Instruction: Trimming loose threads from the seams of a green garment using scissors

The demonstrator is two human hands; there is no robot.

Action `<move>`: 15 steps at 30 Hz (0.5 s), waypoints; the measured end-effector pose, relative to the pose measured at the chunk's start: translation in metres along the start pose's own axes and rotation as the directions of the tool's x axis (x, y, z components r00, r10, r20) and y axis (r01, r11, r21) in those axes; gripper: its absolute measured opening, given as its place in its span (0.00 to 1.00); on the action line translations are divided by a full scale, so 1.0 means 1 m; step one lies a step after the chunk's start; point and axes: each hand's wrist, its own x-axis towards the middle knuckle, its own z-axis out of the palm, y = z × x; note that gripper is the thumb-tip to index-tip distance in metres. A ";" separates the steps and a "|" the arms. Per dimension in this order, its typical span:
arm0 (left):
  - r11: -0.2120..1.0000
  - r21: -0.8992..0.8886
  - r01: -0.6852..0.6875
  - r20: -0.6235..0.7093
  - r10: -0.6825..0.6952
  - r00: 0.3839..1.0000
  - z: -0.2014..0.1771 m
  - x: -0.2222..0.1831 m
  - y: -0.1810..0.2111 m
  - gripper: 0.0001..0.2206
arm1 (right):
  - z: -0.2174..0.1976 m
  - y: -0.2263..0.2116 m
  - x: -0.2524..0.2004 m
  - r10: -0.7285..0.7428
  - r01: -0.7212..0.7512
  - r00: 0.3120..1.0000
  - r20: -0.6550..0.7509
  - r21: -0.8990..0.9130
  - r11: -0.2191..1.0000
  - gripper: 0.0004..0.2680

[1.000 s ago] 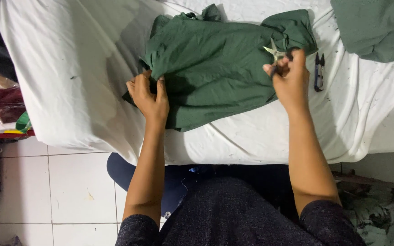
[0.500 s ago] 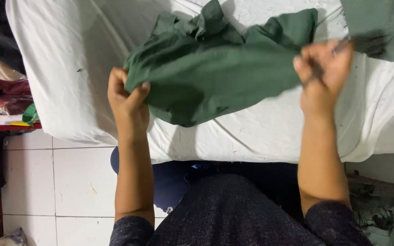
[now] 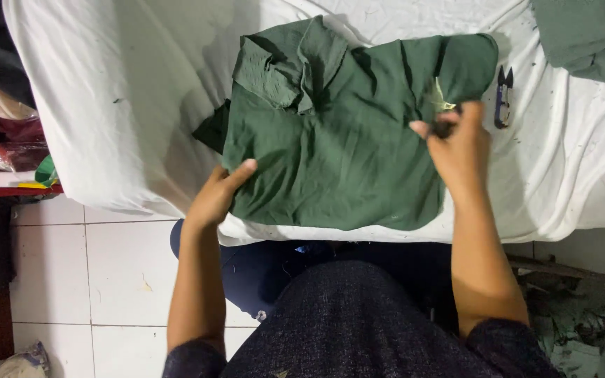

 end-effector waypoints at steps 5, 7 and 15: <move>0.733 -0.277 -0.622 0.086 0.663 0.743 -0.002 0.044 0.004 0.05 | 0.044 0.009 0.041 -0.123 0.132 0.991 -0.047 0.379 0.916 0.16; 0.651 -0.283 -0.704 0.114 0.752 0.650 -0.009 0.021 0.014 0.09 | 0.019 -0.012 0.027 -0.151 0.159 0.987 -0.058 0.535 0.830 0.14; 0.761 0.090 -0.643 0.124 0.632 0.765 -0.003 0.009 -0.013 0.16 | 0.018 0.007 0.021 -0.242 0.265 0.963 -0.120 0.597 0.757 0.17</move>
